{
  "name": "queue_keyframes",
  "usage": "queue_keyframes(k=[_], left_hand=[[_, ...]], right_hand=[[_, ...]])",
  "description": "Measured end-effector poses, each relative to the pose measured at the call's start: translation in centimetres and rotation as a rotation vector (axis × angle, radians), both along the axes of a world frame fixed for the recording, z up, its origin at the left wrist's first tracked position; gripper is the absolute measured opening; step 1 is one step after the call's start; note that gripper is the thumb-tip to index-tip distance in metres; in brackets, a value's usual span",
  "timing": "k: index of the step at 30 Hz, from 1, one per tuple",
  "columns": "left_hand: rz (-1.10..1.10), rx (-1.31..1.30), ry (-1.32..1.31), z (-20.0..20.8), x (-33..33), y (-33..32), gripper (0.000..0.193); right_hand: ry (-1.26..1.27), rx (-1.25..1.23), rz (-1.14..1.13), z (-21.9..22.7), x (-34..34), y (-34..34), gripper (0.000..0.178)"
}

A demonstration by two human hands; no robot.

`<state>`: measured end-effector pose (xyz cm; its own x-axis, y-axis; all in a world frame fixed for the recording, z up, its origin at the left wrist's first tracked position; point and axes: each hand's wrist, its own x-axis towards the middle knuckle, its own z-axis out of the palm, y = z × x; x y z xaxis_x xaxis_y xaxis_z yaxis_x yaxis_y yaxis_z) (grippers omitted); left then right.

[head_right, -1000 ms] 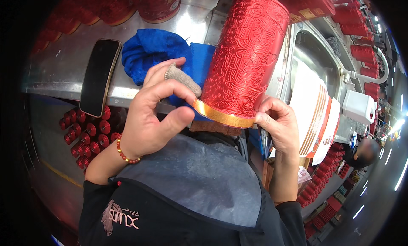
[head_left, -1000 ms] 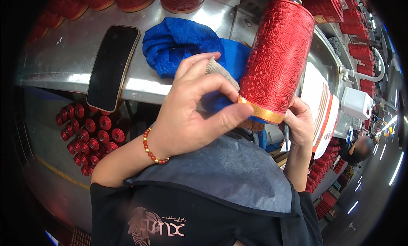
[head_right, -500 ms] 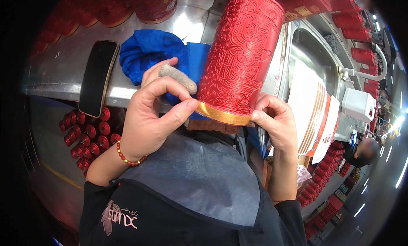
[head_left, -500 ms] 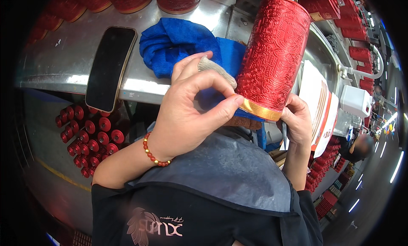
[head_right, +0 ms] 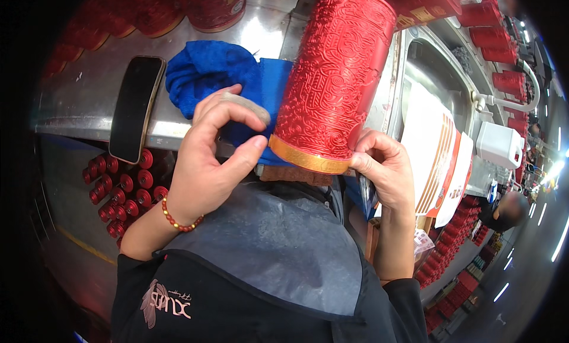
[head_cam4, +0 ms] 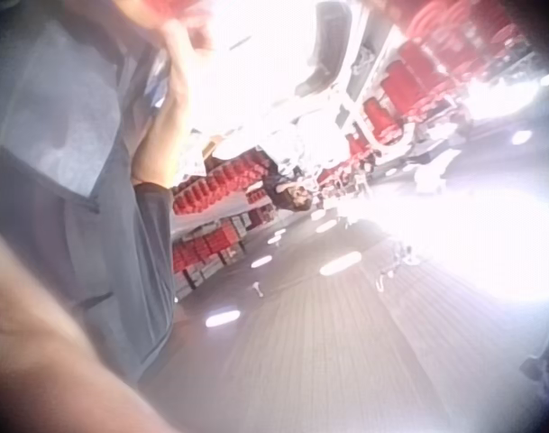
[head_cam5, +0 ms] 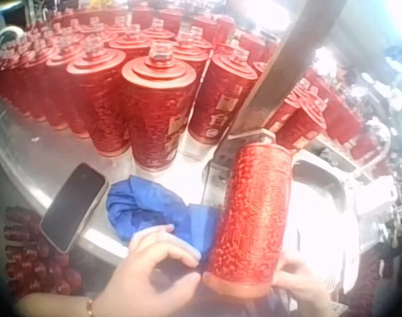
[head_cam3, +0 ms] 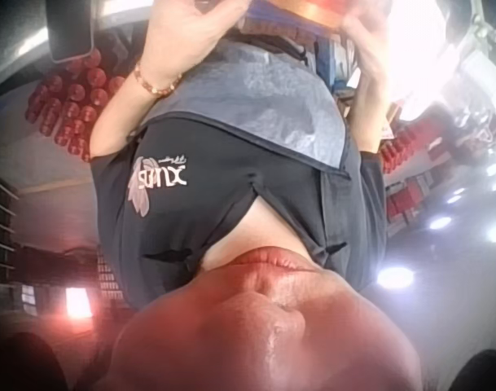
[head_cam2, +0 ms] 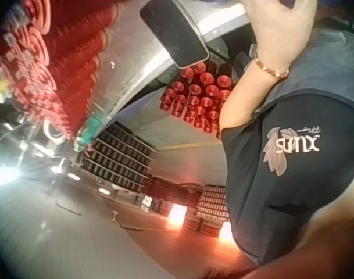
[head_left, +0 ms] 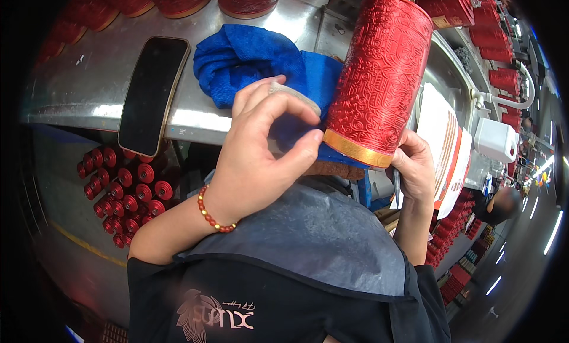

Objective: The person picks up red cylindrical cans, wipes them with a blue cloth, and applies gold and round stickers to the surface. They rotate each can to align and smooth the labels, then place the finished cans back on the metal table.

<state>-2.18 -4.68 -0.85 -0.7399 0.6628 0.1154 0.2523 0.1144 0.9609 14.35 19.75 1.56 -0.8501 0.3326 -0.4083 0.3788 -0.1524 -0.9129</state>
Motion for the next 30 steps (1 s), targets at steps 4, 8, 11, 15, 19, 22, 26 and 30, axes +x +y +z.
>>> queue_keyframes(k=[4, 8, 11, 15, 19, 22, 26, 30], left_hand=[[0.054, 0.048, 0.403, 1.8, 0.8, -0.6, 0.019], [-0.141, 0.287, 0.812, 0.7, 2.0, 0.9, 0.033], [-0.135, 0.283, 0.844, -0.1, 3.2, 1.3, 0.036], [-0.121, 0.148, 0.847, 0.0, 3.4, 0.2, 0.037], [-0.109, 0.073, 0.759, -1.7, 3.6, -1.1, 0.046], [-0.084, 0.117, 0.610, -2.3, 3.7, -1.4, 0.051], [-0.067, 0.139, 0.624, -1.6, 3.8, -1.2, 0.049], [-0.135, 0.210, 0.809, -1.4, 2.9, -0.4, 0.038]], right_hand=[[-0.003, 0.027, -0.006, -0.1, 0.1, 0.0, 0.022], [0.028, 0.035, -0.011, -0.5, 0.1, 0.0, 0.022], [0.010, 0.047, -0.015, -0.5, 0.1, 0.2, 0.022], [-0.005, 0.036, -0.028, -0.6, 0.3, 0.2, 0.022], [-0.065, 0.006, -0.052, -0.7, 0.4, 0.5, 0.022], [-0.049, -0.006, -0.045, -1.0, 0.4, 0.7, 0.023], [-0.019, -0.005, -0.024, -0.6, -0.1, 0.3, 0.023], [-0.022, -0.028, -0.017, -0.3, -0.2, 0.3, 0.021]])
